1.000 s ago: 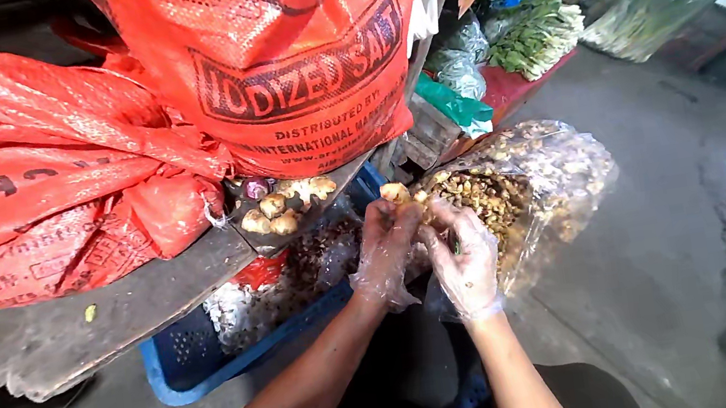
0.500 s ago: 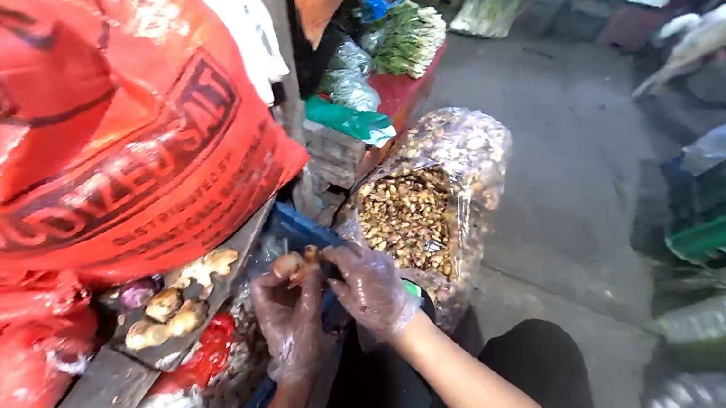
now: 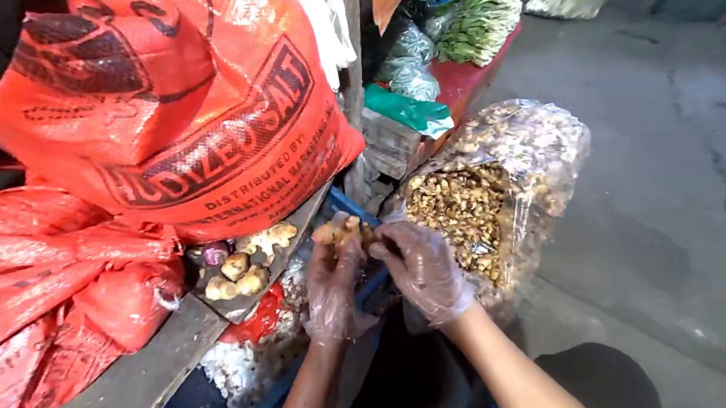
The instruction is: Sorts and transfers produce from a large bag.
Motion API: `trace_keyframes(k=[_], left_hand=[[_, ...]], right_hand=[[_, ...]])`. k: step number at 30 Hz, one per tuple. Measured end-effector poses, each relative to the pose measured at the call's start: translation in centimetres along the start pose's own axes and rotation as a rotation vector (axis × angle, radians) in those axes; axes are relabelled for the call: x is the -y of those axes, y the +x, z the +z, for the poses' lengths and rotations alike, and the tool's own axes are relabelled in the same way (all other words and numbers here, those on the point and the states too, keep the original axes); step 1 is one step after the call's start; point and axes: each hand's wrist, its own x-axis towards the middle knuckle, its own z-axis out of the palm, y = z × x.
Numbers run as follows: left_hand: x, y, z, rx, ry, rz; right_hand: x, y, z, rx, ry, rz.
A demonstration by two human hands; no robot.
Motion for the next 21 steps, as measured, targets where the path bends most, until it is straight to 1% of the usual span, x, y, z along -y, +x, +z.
trace_keyframes(k=[2,4,6,7,10,12,13,16,18,19,21], left_hand=[[-0.2,-0.2,0.0,-0.004,0.076,0.077],[-0.2,-0.4,-0.4,-0.006,0.152,0.148],[0.3,-0.3,-1.0,-0.005,0.184,0.205],[0.4,-0.3,-1.3,-0.002,0.187,0.214],[0.2,-0.6,-1.6,-0.001,0.21,0.179],[0.2,-0.6,-1.7,-0.017,0.215,0.134],[0.3,-0.7,-1.6,-0.028,0.221,0.137],[1.0,-0.9,-1.6,-0.066,0.266,0.255],[1.2,-0.9,-1.5,-0.085,0.282,0.335],[1.1,-0.9,-1.5,-0.093,0.277,0.339],[0.8,-0.5,-1.5,-0.136,0.245,0.268]], right_hand=[[0.8,0.6,-0.1,0.037,-0.016,-0.026],[1.4,1.0,-0.7,0.115,-0.009,-0.027],[1.9,1.7,-1.6,0.273,0.019,0.07],[2.1,2.0,-1.8,0.341,0.041,0.116],[2.3,2.3,-1.9,0.419,0.052,0.135],[2.3,2.4,-2.0,0.419,0.039,0.104],[2.3,2.4,-2.1,0.427,0.017,0.095],[3.4,2.6,-2.1,0.474,-0.076,0.166],[4.0,2.3,-1.6,0.429,-0.125,0.164],[4.2,2.0,-1.2,0.398,-0.147,0.134],[3.8,1.1,0.0,0.269,-0.155,0.005]])
